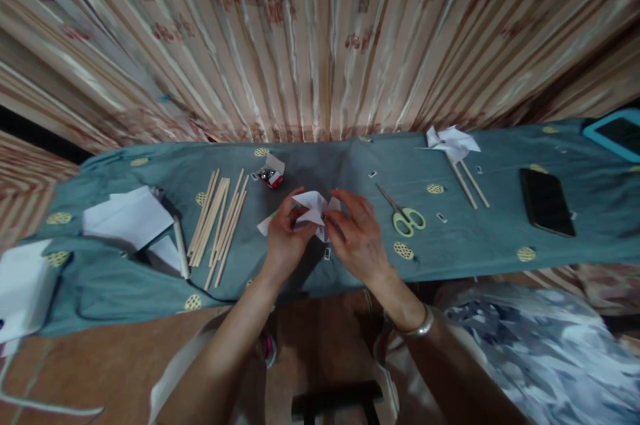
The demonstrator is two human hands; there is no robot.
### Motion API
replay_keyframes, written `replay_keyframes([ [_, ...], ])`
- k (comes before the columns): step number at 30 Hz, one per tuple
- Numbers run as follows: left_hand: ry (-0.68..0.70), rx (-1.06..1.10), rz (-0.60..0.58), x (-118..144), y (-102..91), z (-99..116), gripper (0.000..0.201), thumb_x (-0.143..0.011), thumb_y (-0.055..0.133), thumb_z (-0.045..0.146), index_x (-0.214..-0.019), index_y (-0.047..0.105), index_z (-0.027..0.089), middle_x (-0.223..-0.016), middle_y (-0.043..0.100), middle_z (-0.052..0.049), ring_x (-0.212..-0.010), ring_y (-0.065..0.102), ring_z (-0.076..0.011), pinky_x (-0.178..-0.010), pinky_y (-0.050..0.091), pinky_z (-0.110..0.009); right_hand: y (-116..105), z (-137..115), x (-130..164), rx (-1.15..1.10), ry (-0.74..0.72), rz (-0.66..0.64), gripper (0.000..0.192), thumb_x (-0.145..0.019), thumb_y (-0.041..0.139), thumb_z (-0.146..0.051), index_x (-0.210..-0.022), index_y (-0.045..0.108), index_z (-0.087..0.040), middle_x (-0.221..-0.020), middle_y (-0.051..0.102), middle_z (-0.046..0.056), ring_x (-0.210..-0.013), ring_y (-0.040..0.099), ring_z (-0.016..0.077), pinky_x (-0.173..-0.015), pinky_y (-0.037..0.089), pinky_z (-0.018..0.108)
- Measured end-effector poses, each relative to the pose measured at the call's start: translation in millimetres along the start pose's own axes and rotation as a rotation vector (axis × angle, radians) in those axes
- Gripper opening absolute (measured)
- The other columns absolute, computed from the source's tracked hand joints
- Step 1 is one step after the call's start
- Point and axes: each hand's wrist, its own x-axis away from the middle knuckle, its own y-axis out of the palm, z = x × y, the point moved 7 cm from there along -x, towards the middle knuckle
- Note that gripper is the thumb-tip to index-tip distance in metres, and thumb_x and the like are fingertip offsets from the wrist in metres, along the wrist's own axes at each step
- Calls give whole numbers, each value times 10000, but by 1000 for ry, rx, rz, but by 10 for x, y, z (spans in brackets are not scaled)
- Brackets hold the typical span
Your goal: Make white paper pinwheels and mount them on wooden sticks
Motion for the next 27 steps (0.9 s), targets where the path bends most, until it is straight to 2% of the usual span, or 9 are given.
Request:
replay_keyframes([
  [5, 59, -82, -16, 22, -1, 21, 628, -618, 643, 121, -1234, 552, 200, -856, 687, 12, -806, 676, -173, -735, 531, -280, 19, -61, 28, 46, -60, -28, 163, -937, 526, -163, -994, 677, -188, -1259, 660, 128, -1157, 598, 256, -971, 487, 445],
  [11, 109, -186, -35, 29, -18, 4, 591, -646, 624, 122, -1229, 581, 207, -911, 706, -6, -859, 687, -196, -766, 545, -311, 64, -91, 37, 89, -82, -122, 159, -931, 529, -171, -1002, 671, -164, -1291, 647, 159, -1176, 583, 273, -978, 464, 454],
  [15, 169, -280, -50, 42, -31, 22, 588, -685, 608, 124, -1268, 586, 193, -1051, 722, -45, -939, 692, -205, -865, 540, -346, 86, -98, 29, 94, -82, -154, 139, -927, 545, -188, -992, 667, -168, -1293, 649, 154, -1184, 583, 275, -977, 461, 445],
  [20, 212, -361, -71, 59, -14, 41, 577, -705, 600, 119, -1278, 593, 186, -1185, 705, -71, -979, 692, -208, -904, 532, -360, 107, -78, 40, 82, -56, -149, 141, -932, 535, -210, -976, 664, -177, -1294, 651, 147, -1177, 586, 282, -981, 458, 457],
  [27, 193, -326, -59, 46, -6, 32, 595, -688, 613, 114, -1277, 582, 193, -1105, 720, -57, -935, 697, -205, -845, 549, -335, 144, -26, 62, 42, 5, -174, 108, -900, 567, -196, -961, 656, -185, -1326, 628, 143, -1216, 560, 291, -1013, 431, 468],
])
